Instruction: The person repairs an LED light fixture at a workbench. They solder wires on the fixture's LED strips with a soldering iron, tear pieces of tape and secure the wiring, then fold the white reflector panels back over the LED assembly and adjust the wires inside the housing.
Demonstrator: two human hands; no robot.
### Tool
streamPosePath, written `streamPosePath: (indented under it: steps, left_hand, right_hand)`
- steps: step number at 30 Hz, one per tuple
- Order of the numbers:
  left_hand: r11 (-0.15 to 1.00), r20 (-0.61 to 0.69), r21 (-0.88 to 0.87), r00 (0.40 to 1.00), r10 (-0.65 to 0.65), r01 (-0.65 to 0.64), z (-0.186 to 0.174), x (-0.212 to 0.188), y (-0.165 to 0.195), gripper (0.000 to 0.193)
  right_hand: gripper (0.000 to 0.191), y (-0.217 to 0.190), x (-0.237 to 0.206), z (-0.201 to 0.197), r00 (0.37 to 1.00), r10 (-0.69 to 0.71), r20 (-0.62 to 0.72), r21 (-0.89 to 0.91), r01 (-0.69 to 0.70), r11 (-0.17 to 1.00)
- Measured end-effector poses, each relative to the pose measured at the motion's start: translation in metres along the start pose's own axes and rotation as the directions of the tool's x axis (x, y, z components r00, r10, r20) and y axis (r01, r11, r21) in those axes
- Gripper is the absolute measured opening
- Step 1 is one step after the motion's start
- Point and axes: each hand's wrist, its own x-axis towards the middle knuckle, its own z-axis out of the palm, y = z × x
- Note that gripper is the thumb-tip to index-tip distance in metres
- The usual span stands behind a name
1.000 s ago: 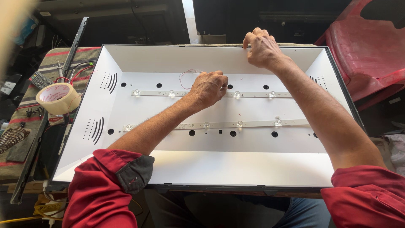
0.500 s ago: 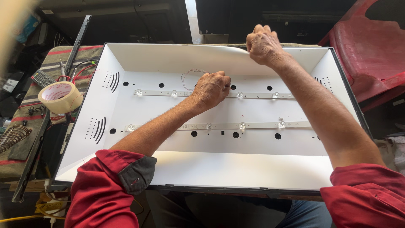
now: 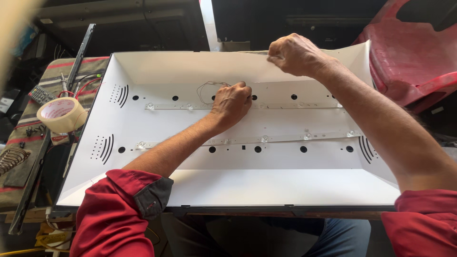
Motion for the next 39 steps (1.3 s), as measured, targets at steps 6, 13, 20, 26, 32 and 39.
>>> streamPosePath:
  steps: [6,13,20,26,32,39]
  left_hand:
    - [0.999,0.049,0.037,0.999,-0.022,0.020,-0.006,-0.004,0.015,0.023]
    - [0.949,0.032,-0.052,0.950,-0.310,0.311,-0.010,-0.010,0.036,0.022]
    - [0.937,-0.068,-0.095,0.937,-0.342,0.335,-0.012,-0.015,0.044,0.022]
    - [0.945,-0.043,-0.093,0.947,-0.317,0.312,-0.008,-0.013,0.034,0.021]
    - [0.970,-0.092,-0.144,0.973,-0.210,0.196,0.001,-0.015,0.021,0.018]
    - [0.979,-0.097,-0.158,0.984,-0.146,0.130,0.001,-0.018,0.015,0.013]
  right_hand:
    - [0.024,-0.045,-0.022,-0.041,0.985,0.108,0.131,-0.043,-0.103,0.994]
    - [0.026,-0.076,-0.052,-0.052,0.950,0.128,0.283,-0.076,-0.111,0.991]
    - [0.028,-0.058,-0.057,-0.035,0.956,-0.089,0.281,0.132,0.053,0.990]
    - [0.036,-0.034,-0.034,-0.017,0.893,0.020,0.449,0.468,-0.254,0.846]
    - [0.051,-0.013,-0.006,0.002,0.832,0.321,0.453,0.366,-0.502,0.784]
    - [0.053,-0.029,0.013,-0.007,0.664,0.347,0.662,-0.084,-0.394,0.915]
